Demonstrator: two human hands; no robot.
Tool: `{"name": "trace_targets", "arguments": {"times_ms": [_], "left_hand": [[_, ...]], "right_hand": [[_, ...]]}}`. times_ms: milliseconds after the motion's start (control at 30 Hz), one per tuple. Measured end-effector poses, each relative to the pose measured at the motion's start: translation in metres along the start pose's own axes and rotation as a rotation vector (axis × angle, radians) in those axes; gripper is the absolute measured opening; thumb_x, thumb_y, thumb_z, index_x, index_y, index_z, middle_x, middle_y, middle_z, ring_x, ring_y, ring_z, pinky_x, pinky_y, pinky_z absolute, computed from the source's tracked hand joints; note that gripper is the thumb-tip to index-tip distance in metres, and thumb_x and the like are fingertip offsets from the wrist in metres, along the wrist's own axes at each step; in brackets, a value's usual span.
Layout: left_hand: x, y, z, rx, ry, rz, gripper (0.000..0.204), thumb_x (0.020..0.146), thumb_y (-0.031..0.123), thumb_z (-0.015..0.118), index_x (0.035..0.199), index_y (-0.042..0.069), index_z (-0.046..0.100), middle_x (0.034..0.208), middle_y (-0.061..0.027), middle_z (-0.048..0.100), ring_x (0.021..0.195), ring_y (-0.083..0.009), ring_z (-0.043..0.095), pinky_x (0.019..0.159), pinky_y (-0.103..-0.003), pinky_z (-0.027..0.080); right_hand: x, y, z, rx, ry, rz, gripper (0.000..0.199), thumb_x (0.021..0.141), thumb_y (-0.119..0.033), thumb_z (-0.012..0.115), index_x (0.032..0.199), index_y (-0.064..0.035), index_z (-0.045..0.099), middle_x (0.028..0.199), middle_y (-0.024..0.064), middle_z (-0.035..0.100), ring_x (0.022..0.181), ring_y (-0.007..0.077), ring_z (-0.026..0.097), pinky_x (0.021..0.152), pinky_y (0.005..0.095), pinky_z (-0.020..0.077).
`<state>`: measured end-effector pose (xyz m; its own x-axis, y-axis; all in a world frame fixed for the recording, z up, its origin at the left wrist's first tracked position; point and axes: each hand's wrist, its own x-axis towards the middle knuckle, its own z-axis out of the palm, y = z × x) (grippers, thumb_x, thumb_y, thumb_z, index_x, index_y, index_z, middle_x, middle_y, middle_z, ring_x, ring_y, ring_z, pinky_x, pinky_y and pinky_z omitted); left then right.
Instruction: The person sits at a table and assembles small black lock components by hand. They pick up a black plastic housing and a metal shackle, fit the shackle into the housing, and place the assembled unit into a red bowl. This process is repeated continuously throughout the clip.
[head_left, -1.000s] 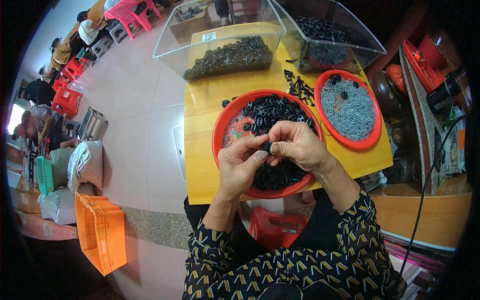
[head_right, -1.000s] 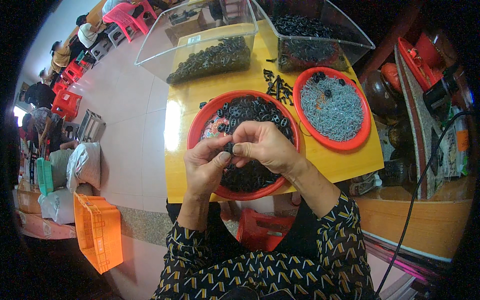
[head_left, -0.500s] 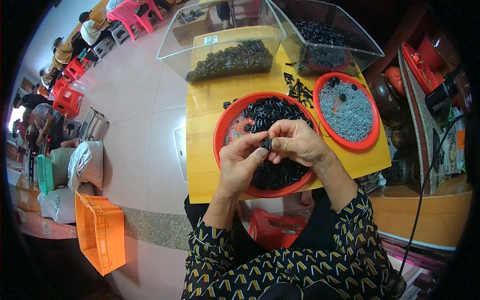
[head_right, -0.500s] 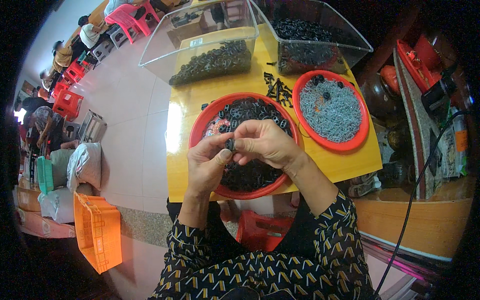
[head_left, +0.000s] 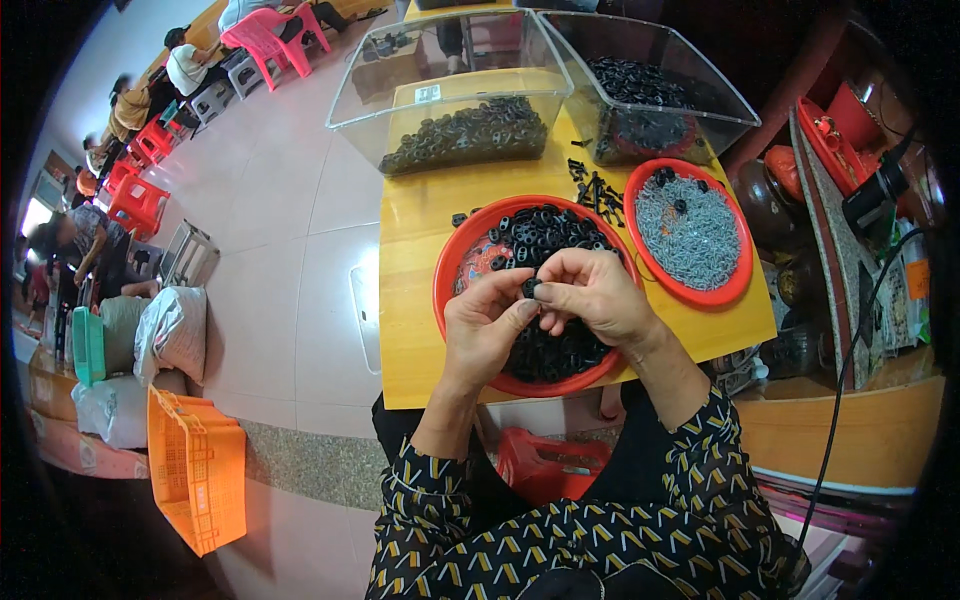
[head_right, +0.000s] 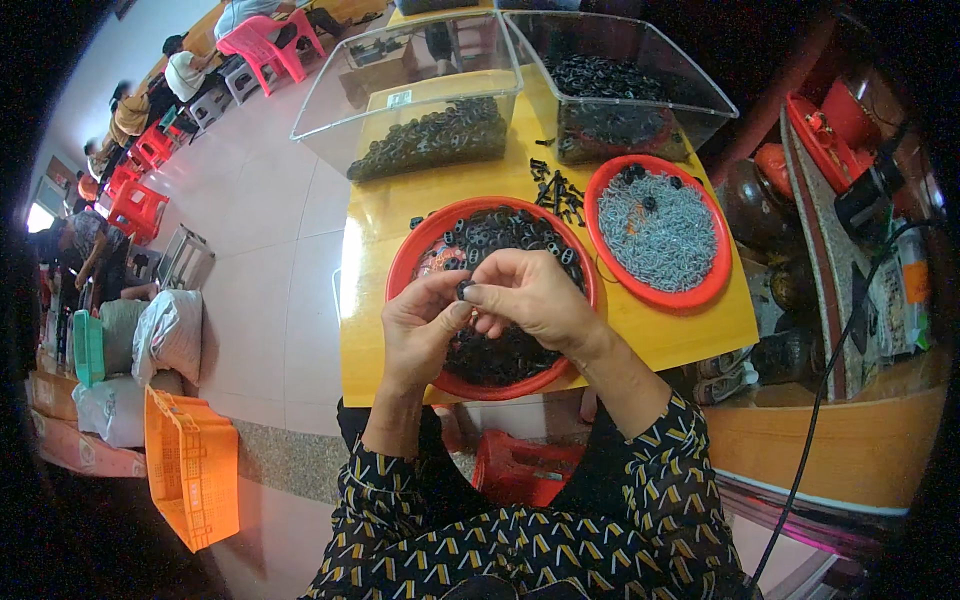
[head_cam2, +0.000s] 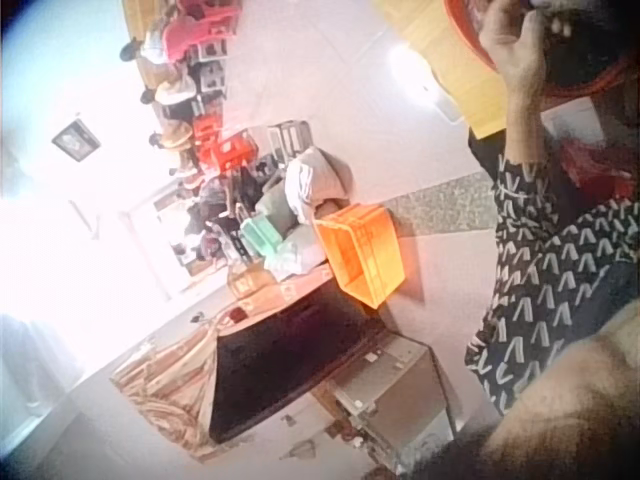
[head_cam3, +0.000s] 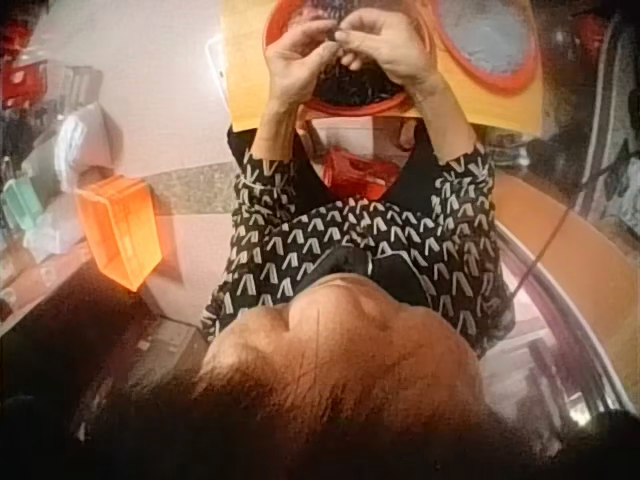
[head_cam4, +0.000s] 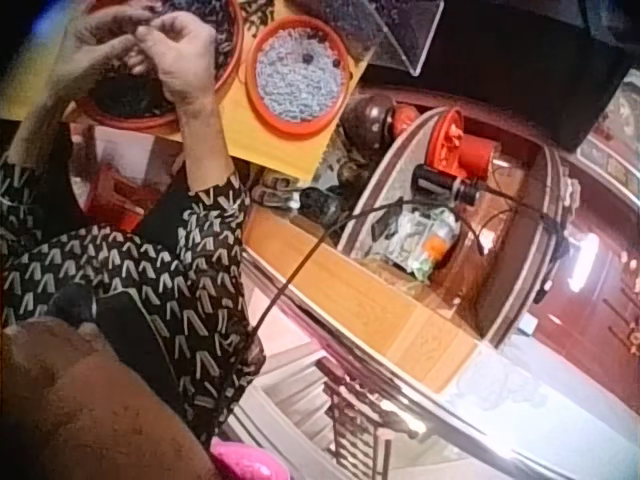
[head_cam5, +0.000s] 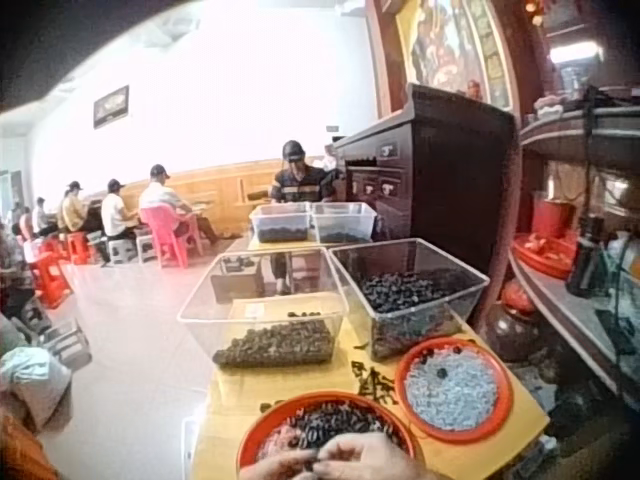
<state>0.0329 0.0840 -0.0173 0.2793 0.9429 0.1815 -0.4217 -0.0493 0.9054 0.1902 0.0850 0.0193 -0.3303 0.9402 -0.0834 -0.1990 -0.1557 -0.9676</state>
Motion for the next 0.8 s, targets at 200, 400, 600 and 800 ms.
{"name": "trace_targets", "arguments": {"times_ms": [200,400,600,800], "left_hand": [[-0.007,0.027,0.01,0.078,0.097,0.093,0.033,0.075,-0.003,0.06,0.107,-0.005,0.052,0.09,-0.0071,0.055,0.082,-0.012,0.051,0.072,-0.025,0.043],[-0.058,0.107,0.041,-0.426,-0.844,0.515,0.019,0.078,0.006,0.053,0.093,-0.006,0.049,0.074,-0.0173,0.053,0.063,-0.0261,0.051,0.057,-0.035,0.041],[-0.069,0.111,0.05,-0.582,-1.145,0.296,0.021,0.085,0.009,0.04,0.07,-0.006,0.04,0.068,-0.017,0.037,0.058,-0.0322,0.042,0.052,-0.038,0.034],[-0.067,0.112,0.05,-0.61,-1.153,0.317,0.02,0.082,0.009,0.044,0.069,-0.006,0.042,0.065,-0.0153,0.037,0.055,-0.0305,0.041,0.051,-0.036,0.033]], "right_hand": [[0.008,-0.035,-0.009,-0.006,0.075,-0.06,0.008,0.079,-0.007,0.058,0.075,-0.0008,0.055,0.061,0.0068,0.058,0.049,0.0115,0.056,0.043,0.0205,0.0454],[0.048,-0.106,-0.102,0.207,0.365,-0.446,0.015,0.083,-0.009,0.051,0.083,0.0054,0.056,0.076,0.0129,0.06,0.07,0.0185,0.06,0.067,0.0275,0.0512],[0.02,-0.046,-0.031,-0.578,0.368,-0.244,0.014,0.08,-0.011,0.053,0.08,0.0008,0.06,0.065,0.0027,0.057,0.062,0.0081,0.055,0.053,0.0226,0.0443],[0.005,-0.023,-0.014,-1.305,0.111,-0.243,0.011,0.073,-0.01,0.057,0.078,-0.0021,0.062,0.075,0.0186,0.058,0.076,0.0344,0.057,0.07,0.0404,0.045]]}}
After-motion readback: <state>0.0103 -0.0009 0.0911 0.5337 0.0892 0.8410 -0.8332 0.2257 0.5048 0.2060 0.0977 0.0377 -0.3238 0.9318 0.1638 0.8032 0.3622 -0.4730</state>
